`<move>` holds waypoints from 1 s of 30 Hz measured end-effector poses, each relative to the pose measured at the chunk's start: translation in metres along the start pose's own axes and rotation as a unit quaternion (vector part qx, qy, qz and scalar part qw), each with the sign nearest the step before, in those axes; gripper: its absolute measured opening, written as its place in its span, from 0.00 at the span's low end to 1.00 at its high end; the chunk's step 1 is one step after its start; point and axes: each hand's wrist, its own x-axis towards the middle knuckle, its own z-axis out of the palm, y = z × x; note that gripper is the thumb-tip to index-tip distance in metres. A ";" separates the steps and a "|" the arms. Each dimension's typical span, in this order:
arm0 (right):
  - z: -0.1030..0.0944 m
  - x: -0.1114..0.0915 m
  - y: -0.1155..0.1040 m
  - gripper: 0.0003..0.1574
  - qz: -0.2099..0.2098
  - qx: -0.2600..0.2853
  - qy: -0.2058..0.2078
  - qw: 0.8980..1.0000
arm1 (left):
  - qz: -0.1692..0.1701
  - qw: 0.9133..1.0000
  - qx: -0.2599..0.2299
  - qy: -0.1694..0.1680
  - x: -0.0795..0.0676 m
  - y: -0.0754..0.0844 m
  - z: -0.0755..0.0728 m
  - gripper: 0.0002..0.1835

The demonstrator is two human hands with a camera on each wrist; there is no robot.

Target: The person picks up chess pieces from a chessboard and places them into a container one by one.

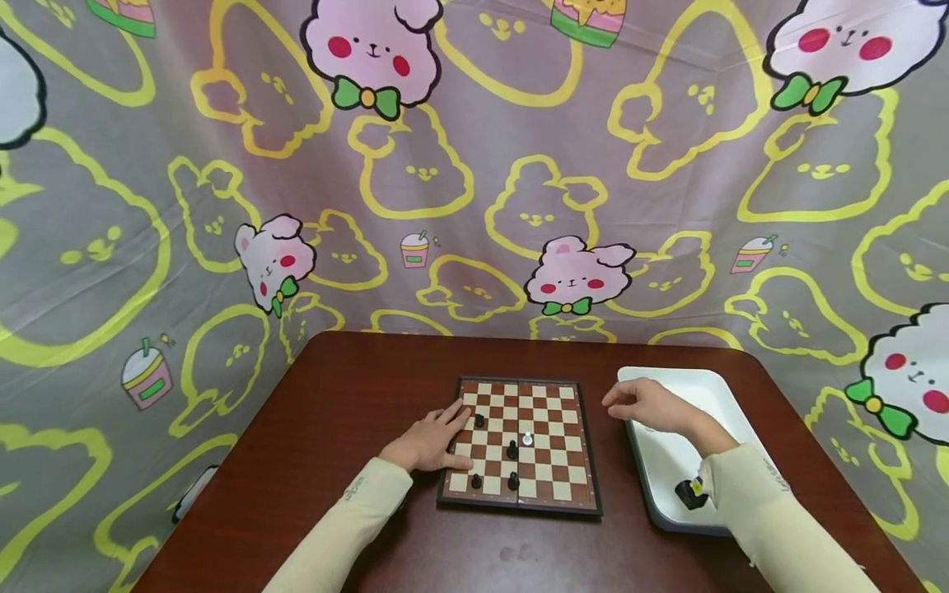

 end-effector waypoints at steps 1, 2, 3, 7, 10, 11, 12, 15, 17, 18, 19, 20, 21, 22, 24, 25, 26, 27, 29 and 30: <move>0.003 0.003 -0.004 0.09 -0.003 0.001 -0.005 1.000 | 0.000 1.000 -0.002 0.000 0.000 0.000 0.000 0.51; 0.007 0.005 -0.007 0.09 -0.006 -0.001 -0.010 1.000 | 0.000 1.000 -0.003 -0.001 0.000 0.001 0.000 0.51; 0.011 0.008 -0.011 0.09 -0.009 -0.002 -0.013 1.000 | 0.000 1.000 -0.005 -0.001 0.000 0.001 0.000 0.51; 0.024 0.019 -0.026 0.10 -0.019 -0.003 -0.027 0.999 | -0.003 1.000 -0.001 -0.004 0.000 0.001 0.000 0.50; 0.034 0.026 -0.036 0.09 -0.037 -0.003 -0.037 0.999 | -0.004 1.000 0.000 -0.004 0.000 0.001 0.000 0.50; 0.037 0.028 -0.038 0.09 -0.044 -0.001 -0.042 0.998 | -0.004 1.000 -0.001 -0.004 0.001 0.000 -0.001 0.50; 0.040 0.030 -0.040 0.09 -0.050 0.001 -0.046 0.998 | -0.004 1.000 -0.002 -0.005 0.001 0.000 -0.001 0.50; 0.050 0.037 -0.045 0.10 -0.063 0.003 -0.056 0.996 | -0.006 1.000 -0.004 -0.005 0.000 0.000 -0.002 0.50; 0.057 0.042 -0.047 0.12 -0.059 0.004 -0.066 0.996 | -0.005 1.000 -0.003 -0.005 0.000 0.000 -0.002 0.50; 0.061 0.044 -0.048 0.12 -0.055 0.003 -0.070 0.996 | -0.005 1.000 -0.003 -0.005 0.000 0.000 -0.001 0.50; 0.064 0.045 -0.049 0.13 -0.052 0.004 -0.073 0.996 | -0.004 1.000 -0.003 -0.005 0.001 0.000 -0.001 0.50; 0.067 0.047 -0.049 0.13 -0.048 0.004 -0.077 0.996 | -0.004 1.000 -0.003 -0.006 0.001 0.000 -0.001 0.50; 0.070 0.049 -0.049 0.14 -0.047 0.006 -0.080 0.996 | -0.003 1.000 -0.003 -0.006 0.001 0.000 -0.001 0.50; 0.073 0.050 -0.050 0.15 -0.045 0.006 -0.084 0.995 | -0.002 1.000 -0.004 -0.006 0.001 0.000 -0.001 0.50; 0.077 0.053 -0.050 0.15 -0.043 0.009 -0.087 0.995 | -0.001 1.000 -0.007 -0.005 0.001 0.000 -0.001 0.50; 0.079 0.055 -0.050 0.15 -0.044 0.013 -0.089 0.995 | -0.001 1.000 -0.007 -0.005 0.001 0.000 -0.001 0.50; 0.081 0.056 -0.050 0.15 -0.045 0.014 -0.090 0.995 | -0.002 1.000 -0.007 -0.004 0.001 0.000 -0.001 0.50; 0.082 0.057 -0.050 0.15 -0.045 0.018 -0.091 0.995 | -0.002 1.000 -0.006 -0.004 0.001 0.000 -0.001 0.50; 0.085 0.059 -0.050 0.15 -0.046 0.025 -0.093 0.994 | -0.002 1.000 -0.008 -0.003 0.001 0.000 -0.001 0.50; 0.086 0.060 -0.049 0.15 -0.047 0.030 -0.093 0.994 | -0.002 1.000 -0.007 -0.003 0.001 0.000 -0.001 0.50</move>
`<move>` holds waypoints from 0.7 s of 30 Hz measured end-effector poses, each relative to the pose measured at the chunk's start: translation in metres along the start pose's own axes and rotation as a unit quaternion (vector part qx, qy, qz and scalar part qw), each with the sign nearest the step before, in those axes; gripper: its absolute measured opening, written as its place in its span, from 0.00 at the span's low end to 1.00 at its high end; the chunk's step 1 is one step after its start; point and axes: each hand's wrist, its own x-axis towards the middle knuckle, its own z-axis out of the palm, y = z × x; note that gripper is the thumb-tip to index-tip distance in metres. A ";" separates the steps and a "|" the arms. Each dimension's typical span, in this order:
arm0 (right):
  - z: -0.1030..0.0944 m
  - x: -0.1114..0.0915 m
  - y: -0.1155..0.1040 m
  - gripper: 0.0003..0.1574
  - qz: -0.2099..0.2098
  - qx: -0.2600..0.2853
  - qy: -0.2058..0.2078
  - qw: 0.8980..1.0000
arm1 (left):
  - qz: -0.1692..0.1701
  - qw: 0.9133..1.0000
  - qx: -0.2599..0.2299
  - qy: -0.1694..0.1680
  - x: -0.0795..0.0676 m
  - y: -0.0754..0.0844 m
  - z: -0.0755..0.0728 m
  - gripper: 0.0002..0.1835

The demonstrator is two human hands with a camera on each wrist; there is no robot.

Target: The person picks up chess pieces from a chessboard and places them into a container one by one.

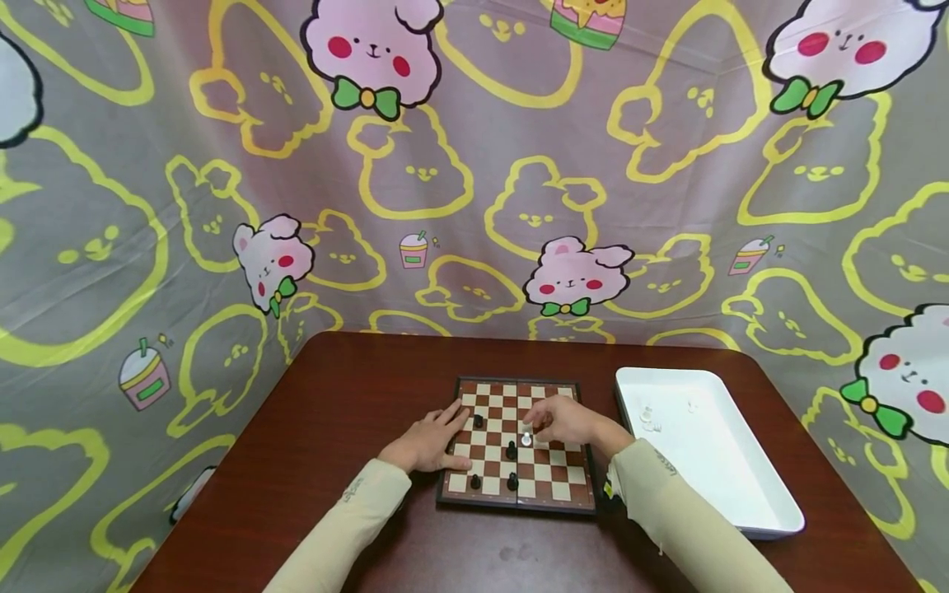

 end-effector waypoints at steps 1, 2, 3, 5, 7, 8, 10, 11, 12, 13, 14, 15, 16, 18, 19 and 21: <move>0.001 0.001 0.000 0.15 -0.002 0.004 -0.001 1.000 | 0.000 1.000 0.000 0.000 0.000 0.000 0.000 0.50; 0.001 0.002 0.001 0.16 -0.003 0.005 -0.003 1.000 | 0.000 1.000 -0.003 0.000 -0.001 0.000 0.000 0.50; 0.002 0.003 0.002 0.16 -0.005 0.005 -0.004 1.000 | -0.001 1.000 -0.003 -0.001 -0.001 0.000 0.000 0.50; 0.004 0.005 0.003 0.16 -0.008 0.006 -0.006 1.000 | -0.001 1.000 -0.006 0.000 -0.001 0.001 -0.001 0.50; 0.005 0.006 0.003 0.15 -0.009 0.008 -0.008 1.000 | -0.002 1.000 -0.006 0.000 -0.001 0.001 -0.001 0.50; 0.006 0.006 0.003 0.14 -0.010 0.007 -0.008 1.000 | -0.002 1.000 -0.005 0.000 -0.001 0.001 -0.001 0.50; 0.008 0.007 0.003 0.13 -0.011 0.004 -0.007 1.000 | -0.003 1.000 -0.004 0.000 -0.001 0.001 -0.001 0.50; 0.009 0.007 0.003 0.13 -0.012 0.001 -0.006 1.000 | -0.003 1.000 -0.004 0.001 -0.001 0.001 -0.001 0.50; 0.009 0.007 0.003 0.12 -0.012 -0.001 -0.005 1.000 | -0.003 1.000 -0.004 0.001 -0.001 0.001 -0.001 0.50; 0.010 0.007 0.002 0.12 -0.012 -0.002 -0.004 1.000 | -0.002 1.000 -0.005 0.001 -0.001 0.001 -0.001 0.50; 0.011 0.007 0.002 0.11 -0.012 -0.005 -0.003 1.000 | -0.002 1.000 -0.005 0.001 -0.002 0.001 0.000 0.50; 0.011 0.008 0.002 0.10 -0.011 -0.006 -0.004 1.000 | -0.001 1.000 -0.006 0.001 -0.002 0.001 0.000 0.50; 0.012 0.008 0.001 0.10 -0.011 -0.007 -0.005 1.000 | -0.001 1.000 -0.008 0.001 -0.002 0.001 0.000 0.50; 0.012 0.008 0.001 0.09 -0.014 -0.011 -0.004 1.000 | 0.002 1.000 -0.011 0.002 -0.002 0.001 0.000 0.50; 0.013 0.008 0.001 0.08 -0.017 -0.014 -0.003 1.000 | 0.002 1.000 -0.012 0.004 -0.002 0.001 0.000 0.50; 0.013 0.009 0.001 0.08 -0.021 -0.020 0.000 1.000 | 0.004 1.000 -0.011 0.006 -0.001 0.000 0.000 0.50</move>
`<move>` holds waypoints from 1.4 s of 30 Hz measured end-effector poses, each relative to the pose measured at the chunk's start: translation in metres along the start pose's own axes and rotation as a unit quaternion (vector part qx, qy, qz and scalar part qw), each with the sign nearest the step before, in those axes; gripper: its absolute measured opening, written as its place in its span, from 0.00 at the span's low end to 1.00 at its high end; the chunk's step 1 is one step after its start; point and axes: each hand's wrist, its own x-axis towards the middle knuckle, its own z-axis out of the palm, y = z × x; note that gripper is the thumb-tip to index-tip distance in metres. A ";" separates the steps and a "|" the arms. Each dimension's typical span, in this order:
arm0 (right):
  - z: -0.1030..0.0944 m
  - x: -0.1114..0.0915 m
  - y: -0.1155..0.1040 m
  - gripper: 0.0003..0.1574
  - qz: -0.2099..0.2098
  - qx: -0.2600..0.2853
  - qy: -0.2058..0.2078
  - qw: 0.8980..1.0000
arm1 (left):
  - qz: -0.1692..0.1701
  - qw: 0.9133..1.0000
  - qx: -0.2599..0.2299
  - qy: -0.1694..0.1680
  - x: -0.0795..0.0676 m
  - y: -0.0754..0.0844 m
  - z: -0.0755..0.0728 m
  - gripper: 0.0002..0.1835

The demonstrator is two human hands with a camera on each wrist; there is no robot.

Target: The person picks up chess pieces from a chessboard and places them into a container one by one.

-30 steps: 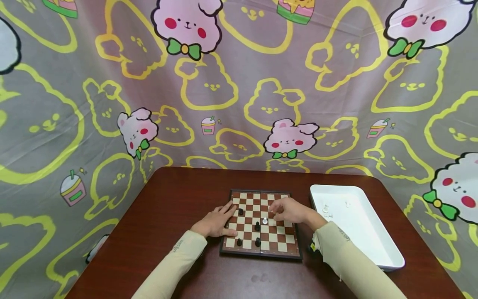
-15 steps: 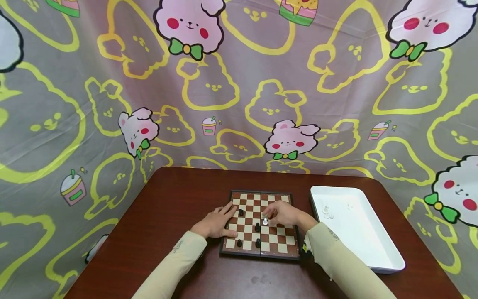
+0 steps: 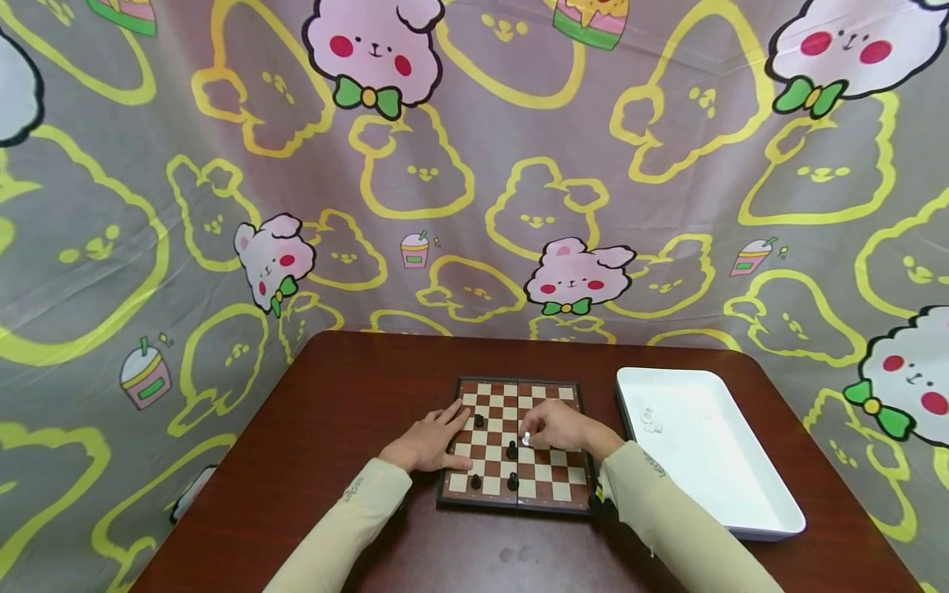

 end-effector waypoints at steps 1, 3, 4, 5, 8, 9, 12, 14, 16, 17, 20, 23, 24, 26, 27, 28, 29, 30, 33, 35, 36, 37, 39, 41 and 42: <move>0.000 0.000 0.000 0.07 -0.005 -0.002 0.003 1.000 | 0.000 1.000 0.000 0.001 0.000 0.000 0.000 0.50; 0.000 0.000 -0.001 0.07 -0.008 -0.003 0.006 1.000 | 0.000 1.000 0.003 0.002 0.001 -0.001 0.000 0.50; 0.001 0.000 0.000 0.06 -0.010 -0.004 0.007 1.000 | 0.000 1.000 0.004 0.002 0.001 -0.001 0.001 0.50; 0.001 0.000 0.000 0.06 -0.012 -0.004 0.008 1.000 | 0.000 1.000 0.005 0.001 0.001 -0.001 0.001 0.50; 0.002 -0.001 0.001 0.06 -0.017 -0.001 0.009 1.000 | -0.001 1.000 0.006 0.000 0.001 -0.001 0.002 0.50; 0.002 -0.001 0.001 0.05 -0.017 0.000 0.010 1.000 | -0.001 1.000 0.006 0.000 0.001 -0.001 0.002 0.50; 0.001 -0.004 0.002 0.05 -0.018 0.004 0.013 1.000 | -0.001 1.000 0.007 0.001 0.001 -0.002 0.003 0.50; -0.001 -0.006 0.002 0.04 -0.015 0.008 0.015 1.000 | -0.001 1.000 0.008 0.001 0.001 -0.002 0.003 0.50; -0.006 -0.010 0.001 0.03 -0.012 0.007 0.019 1.000 | 0.000 1.000 0.009 0.001 0.001 -0.002 0.003 0.50; -0.009 -0.012 0.000 0.03 -0.012 0.007 0.022 1.000 | 0.000 1.000 0.008 0.001 0.001 -0.002 0.003 0.50; -0.020 -0.019 -0.004 0.03 -0.007 0.007 0.036 0.999 | 0.002 1.000 0.007 0.001 0.001 -0.002 0.002 0.51; -0.033 -0.027 -0.006 0.04 0.003 -0.002 0.054 0.999 | 0.003 1.000 0.011 0.002 0.002 -0.003 0.001 0.51; -0.038 -0.030 -0.006 0.05 0.008 -0.003 0.059 0.998 | 0.003 1.000 0.012 0.002 0.002 -0.003 0.001 0.51; -0.047 -0.036 -0.005 0.05 0.021 -0.003 0.069 0.997 | 0.002 1.000 0.017 0.001 0.003 -0.003 -0.001 0.50; -0.051 -0.039 -0.004 0.05 0.025 -0.001 0.074 0.997 | 0.003 1.000 0.017 0.001 0.003 -0.003 -0.001 0.50; -0.055 -0.043 -0.003 0.05 0.029 0.001 0.078 0.997 | 0.004 1.000 0.016 0.001 0.003 -0.003 -0.002 0.50; -0.059 -0.046 -0.001 0.06 0.033 0.002 0.083 0.996 | 0.004 1.000 0.016 -0.001 0.003 -0.002 -0.002 0.50; -0.062 -0.049 0.002 0.05 0.036 0.002 0.088 0.995 | 0.005 1.000 0.014 -0.001 0.003 -0.002 -0.002 0.50; -0.073 -0.061 0.011 0.06 0.042 0.000 0.102 0.994 | 0.006 1.000 0.014 -0.004 0.003 -0.002 -0.001 0.50; -0.080 -0.070 0.017 0.05 0.050 -0.007 0.114 0.992 | 0.004 1.000 0.015 -0.006 0.003 -0.002 -0.001 0.50; -0.084 -0.074 0.020 0.05 0.051 -0.011 0.120 0.991 | 0.004 1.000 0.014 -0.005 0.003 -0.002 0.000 0.50; -0.087 -0.078 0.024 0.05 0.049 -0.013 0.123 0.991 | 0.002 1.000 0.015 -0.006 0.002 -0.003 0.000 0.50; -0.093 -0.087 0.031 0.04 0.046 -0.021 0.129 0.990 | 0.002 1.000 0.015 -0.006 0.002 -0.003 0.001 0.50; -0.098 -0.095 0.038 0.04 0.046 -0.022 0.133 0.990 | 0.002 1.000 0.015 -0.005 0.002 -0.003 0.001 0.50; -0.100 -0.099 0.042 0.05 0.045 -0.020 0.133 0.990 | 0.002 1.000 0.015 -0.004 0.002 -0.003 0.002 0.50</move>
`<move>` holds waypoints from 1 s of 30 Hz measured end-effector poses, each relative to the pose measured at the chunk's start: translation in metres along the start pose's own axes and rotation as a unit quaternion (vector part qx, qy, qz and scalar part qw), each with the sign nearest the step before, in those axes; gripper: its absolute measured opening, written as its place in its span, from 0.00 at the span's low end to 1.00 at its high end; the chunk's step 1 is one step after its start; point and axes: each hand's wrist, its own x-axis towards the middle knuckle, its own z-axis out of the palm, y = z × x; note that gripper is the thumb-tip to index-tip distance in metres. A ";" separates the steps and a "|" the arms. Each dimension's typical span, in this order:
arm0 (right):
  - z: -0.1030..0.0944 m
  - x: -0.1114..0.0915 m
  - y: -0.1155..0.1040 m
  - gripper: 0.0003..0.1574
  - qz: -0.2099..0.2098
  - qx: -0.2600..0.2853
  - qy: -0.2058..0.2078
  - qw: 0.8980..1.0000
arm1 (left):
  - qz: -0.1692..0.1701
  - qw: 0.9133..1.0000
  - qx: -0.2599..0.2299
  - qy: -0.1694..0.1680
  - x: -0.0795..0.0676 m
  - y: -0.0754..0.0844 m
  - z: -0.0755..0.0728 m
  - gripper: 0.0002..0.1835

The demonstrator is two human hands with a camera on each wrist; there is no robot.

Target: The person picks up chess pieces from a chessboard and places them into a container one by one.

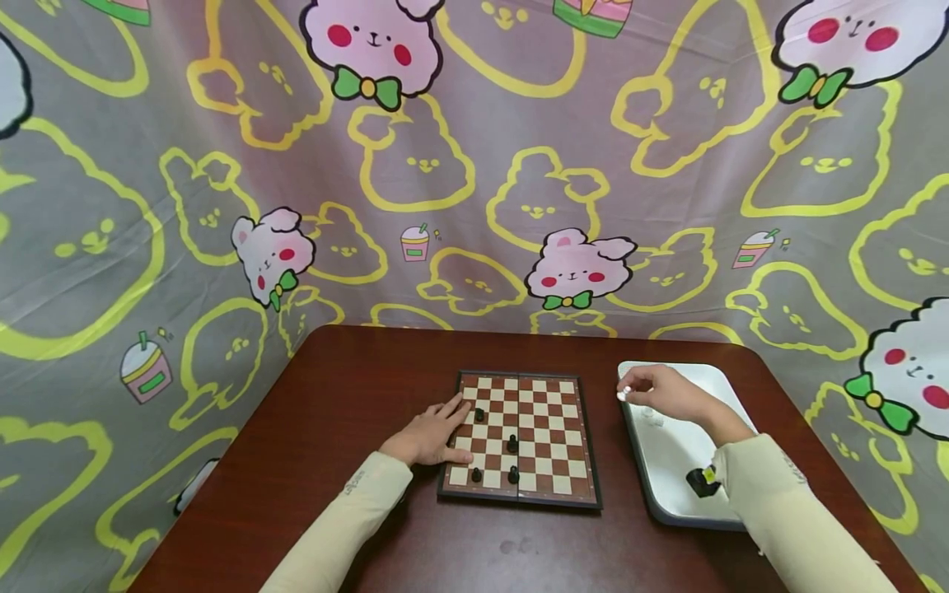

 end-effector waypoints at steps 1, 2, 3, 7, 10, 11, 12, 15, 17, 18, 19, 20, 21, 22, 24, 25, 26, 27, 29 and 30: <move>-0.003 -0.003 0.004 0.05 0.001 0.001 0.000 1.000 | 0.000 1.000 0.000 0.001 0.000 0.000 0.000 0.50; -0.007 -0.006 0.008 0.05 0.005 0.001 0.001 1.000 | 0.001 1.000 0.000 0.001 0.000 0.000 0.000 0.50; -0.010 -0.009 0.012 0.06 0.009 0.000 0.002 1.000 | 0.001 1.000 -0.001 0.002 0.000 0.000 -0.001 0.50; -0.020 -0.019 0.026 0.06 0.020 -0.007 0.011 1.000 | 0.001 1.000 0.000 0.002 0.000 0.000 -0.001 0.50; -0.026 -0.026 0.035 0.06 0.023 -0.012 0.012 1.000 | 0.001 1.000 -0.002 0.001 0.001 0.000 -0.001 0.51; -0.028 -0.029 0.038 0.06 0.024 -0.015 0.008 1.000 | 0.001 1.000 -0.002 0.000 0.001 0.000 -0.001 0.51; -0.029 -0.031 0.040 0.06 0.026 -0.016 0.005 1.000 | 0.002 1.000 -0.003 0.001 0.001 -0.001 0.000 0.51; -0.033 -0.035 0.047 0.07 0.032 -0.025 -0.008 0.999 | 0.001 1.000 0.001 0.001 0.000 0.000 0.000 0.51; -0.035 -0.037 0.050 0.07 0.044 -0.035 -0.013 0.998 | 0.000 1.000 0.002 0.000 0.000 0.000 0.000 0.51; -0.035 -0.038 0.052 0.08 0.052 -0.038 -0.015 0.998 | 0.000 1.000 0.002 0.000 0.000 0.000 -0.001 0.51; -0.036 -0.039 0.053 0.08 0.059 -0.041 -0.016 0.997 | -0.001 1.000 0.003 0.000 0.000 0.000 -0.001 0.51; -0.036 -0.039 0.054 0.09 0.067 -0.042 -0.016 0.997 | -0.001 1.000 0.003 0.000 0.000 0.000 -0.001 0.51; -0.036 -0.039 0.054 0.10 0.072 -0.041 -0.019 0.996 | 0.000 1.000 0.002 0.000 0.000 0.000 -0.001 0.50; -0.036 -0.039 0.055 0.10 0.076 -0.040 -0.019 0.996 | 0.000 1.000 0.001 0.001 0.000 0.000 -0.001 0.50; -0.035 -0.039 0.054 0.11 0.077 -0.037 -0.017 0.996 | 0.000 1.000 0.002 0.001 0.000 0.000 -0.002 0.50; -0.034 -0.039 0.054 0.11 0.072 -0.038 -0.016 0.997 | -0.001 1.000 0.001 0.002 0.000 0.000 -0.002 0.50; -0.033 -0.038 0.053 0.11 0.066 -0.038 -0.015 0.997 | -0.002 1.000 0.000 0.001 0.000 0.000 -0.002 0.50; -0.032 -0.038 0.051 0.11 0.058 -0.040 -0.013 0.997 | -0.002 1.000 -0.002 0.001 0.000 0.000 -0.002 0.50; -0.030 -0.036 0.047 0.10 0.045 -0.043 -0.005 0.998 | -0.004 1.000 -0.003 0.001 -0.001 0.001 -0.002 0.51; -0.028 -0.035 0.045 0.09 0.038 -0.045 -0.002 0.998 | -0.005 1.000 -0.004 0.001 -0.001 0.001 -0.002 0.51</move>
